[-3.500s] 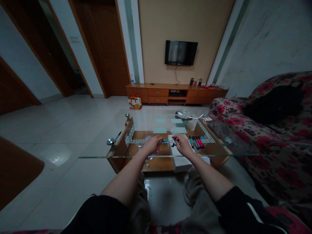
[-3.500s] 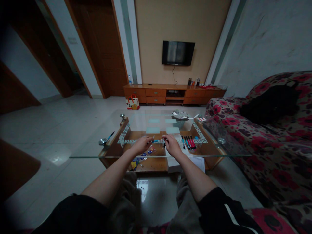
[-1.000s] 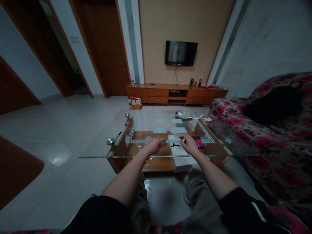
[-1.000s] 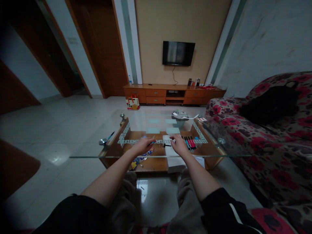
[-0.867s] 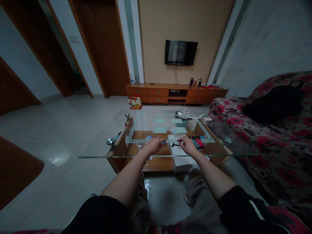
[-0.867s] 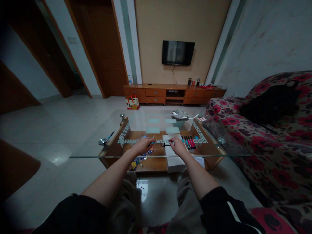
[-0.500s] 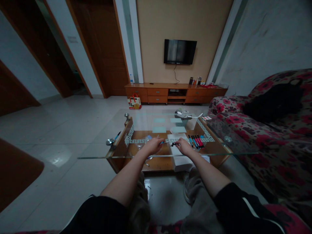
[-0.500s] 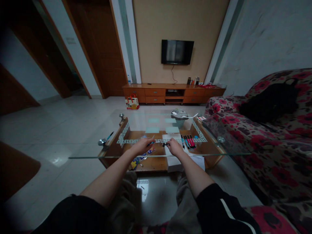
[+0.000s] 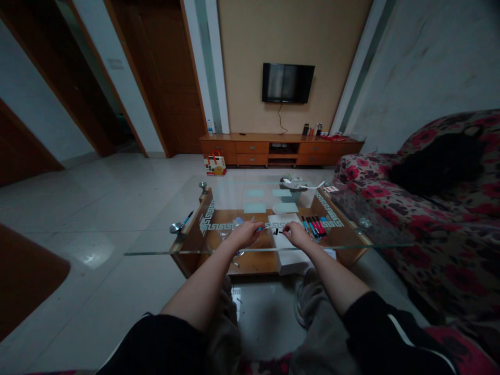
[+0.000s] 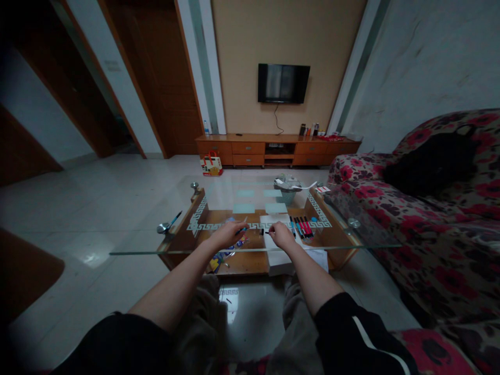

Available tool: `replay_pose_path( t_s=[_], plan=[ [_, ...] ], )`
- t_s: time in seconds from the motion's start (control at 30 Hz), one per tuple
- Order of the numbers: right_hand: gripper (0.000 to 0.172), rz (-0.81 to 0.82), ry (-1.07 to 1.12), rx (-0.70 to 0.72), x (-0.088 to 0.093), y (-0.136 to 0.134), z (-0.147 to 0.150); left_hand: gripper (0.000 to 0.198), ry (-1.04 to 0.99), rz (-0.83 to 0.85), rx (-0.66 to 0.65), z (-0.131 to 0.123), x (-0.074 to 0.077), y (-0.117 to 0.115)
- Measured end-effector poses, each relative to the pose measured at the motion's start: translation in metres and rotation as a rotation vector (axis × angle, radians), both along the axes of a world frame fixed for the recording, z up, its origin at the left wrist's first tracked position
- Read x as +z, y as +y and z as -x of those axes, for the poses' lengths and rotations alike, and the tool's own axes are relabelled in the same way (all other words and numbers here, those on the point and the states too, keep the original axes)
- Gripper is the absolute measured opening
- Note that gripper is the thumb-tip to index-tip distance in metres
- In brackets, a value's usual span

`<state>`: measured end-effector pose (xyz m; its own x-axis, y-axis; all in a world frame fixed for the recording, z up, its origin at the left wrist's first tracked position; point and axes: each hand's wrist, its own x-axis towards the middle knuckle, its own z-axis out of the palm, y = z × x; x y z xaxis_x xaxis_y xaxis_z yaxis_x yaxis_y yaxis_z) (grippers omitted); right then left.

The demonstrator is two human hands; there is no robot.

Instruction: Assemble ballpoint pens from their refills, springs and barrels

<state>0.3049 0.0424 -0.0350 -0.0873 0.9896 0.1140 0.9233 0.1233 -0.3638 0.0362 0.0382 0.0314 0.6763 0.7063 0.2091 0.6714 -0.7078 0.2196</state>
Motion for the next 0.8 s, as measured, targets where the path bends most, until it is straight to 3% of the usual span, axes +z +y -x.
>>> replay_pose_path(
  t_s=[0.8],
  plan=[
    [0.021, 0.053, 0.018, -0.002, -0.0051, 0.0034, -0.0002, 0.024, 0.007, 0.014, 0.000, 0.0000, 0.0039, -0.0033]
  ],
)
